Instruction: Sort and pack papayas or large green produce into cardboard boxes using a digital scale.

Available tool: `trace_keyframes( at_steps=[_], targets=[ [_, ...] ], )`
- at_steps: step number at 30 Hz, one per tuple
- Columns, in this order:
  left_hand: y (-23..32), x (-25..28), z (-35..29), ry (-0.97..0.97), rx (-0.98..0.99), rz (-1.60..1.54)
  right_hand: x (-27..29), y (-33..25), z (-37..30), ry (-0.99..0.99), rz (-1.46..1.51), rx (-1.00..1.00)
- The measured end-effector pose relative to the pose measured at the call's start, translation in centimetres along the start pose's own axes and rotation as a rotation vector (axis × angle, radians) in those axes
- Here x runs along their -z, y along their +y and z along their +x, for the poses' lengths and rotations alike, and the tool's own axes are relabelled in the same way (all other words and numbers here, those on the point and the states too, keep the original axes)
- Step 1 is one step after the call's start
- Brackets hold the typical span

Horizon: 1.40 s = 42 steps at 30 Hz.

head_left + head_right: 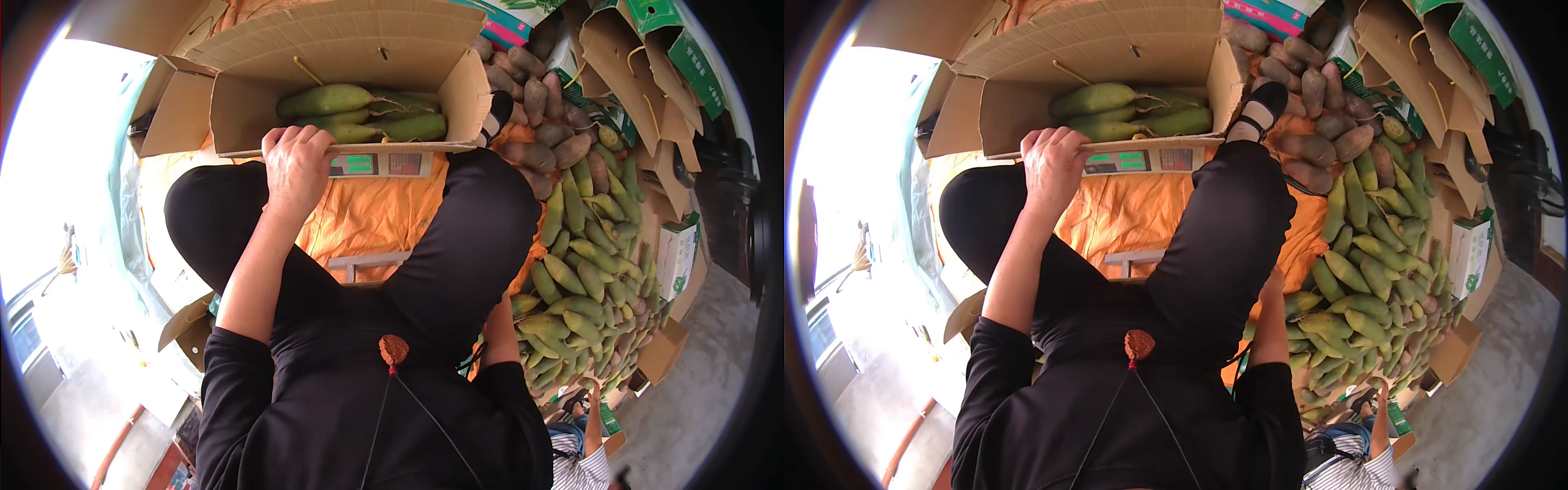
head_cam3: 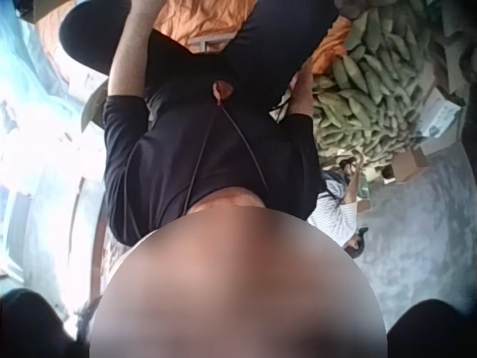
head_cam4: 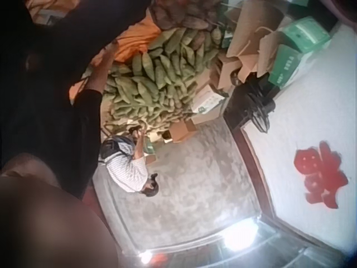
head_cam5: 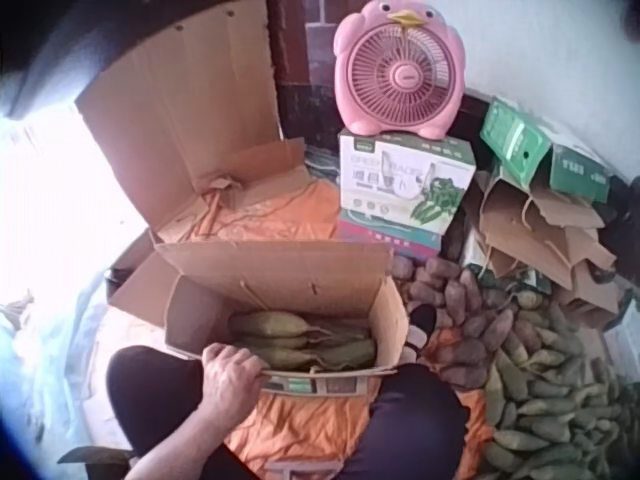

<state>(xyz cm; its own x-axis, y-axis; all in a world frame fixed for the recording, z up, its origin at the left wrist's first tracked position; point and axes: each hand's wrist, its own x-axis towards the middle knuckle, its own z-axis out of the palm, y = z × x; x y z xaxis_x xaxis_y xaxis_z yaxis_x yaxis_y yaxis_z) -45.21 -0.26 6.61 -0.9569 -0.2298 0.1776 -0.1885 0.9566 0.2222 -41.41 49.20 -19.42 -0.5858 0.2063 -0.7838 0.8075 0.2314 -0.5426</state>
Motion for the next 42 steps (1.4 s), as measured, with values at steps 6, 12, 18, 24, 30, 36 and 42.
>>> trace_keyframes(
  at_steps=[6, 12, 18, 24, 30, 36, 42],
  targets=[
    [-0.1, -0.2, -0.2, 0.036, -0.012, 0.004, 0.9, -13.3, -5.3, 0.079, 0.056, 0.367],
    [-0.3, -0.2, -0.4, 0.046, -0.007, -0.01, 3.2, -30.3, -13.4, 0.243, 0.072, 0.893],
    [-0.4, -0.4, -0.3, 0.042, -0.009, -0.017, 0.5, -41.7, -20.9, 0.085, 0.218, 1.333],
    [-0.5, -0.2, -0.6, 0.024, -0.01, -0.006, -10.1, -43.9, -21.7, -0.412, 0.296, 1.192],
    [-0.3, -0.4, -0.4, 0.002, -0.007, 0.017, -18.1, -43.4, -19.1, -0.645, -0.061, 0.911],
    [-0.3, -0.4, -0.5, 0.019, 0.01, 0.016, -15.9, -43.4, -16.2, -0.536, -0.286, 1.035],
    [-0.3, -0.4, -0.4, 0.005, 0.001, 0.042, -7.9, -36.6, -11.2, -0.297, -0.143, 0.706]
  ],
)
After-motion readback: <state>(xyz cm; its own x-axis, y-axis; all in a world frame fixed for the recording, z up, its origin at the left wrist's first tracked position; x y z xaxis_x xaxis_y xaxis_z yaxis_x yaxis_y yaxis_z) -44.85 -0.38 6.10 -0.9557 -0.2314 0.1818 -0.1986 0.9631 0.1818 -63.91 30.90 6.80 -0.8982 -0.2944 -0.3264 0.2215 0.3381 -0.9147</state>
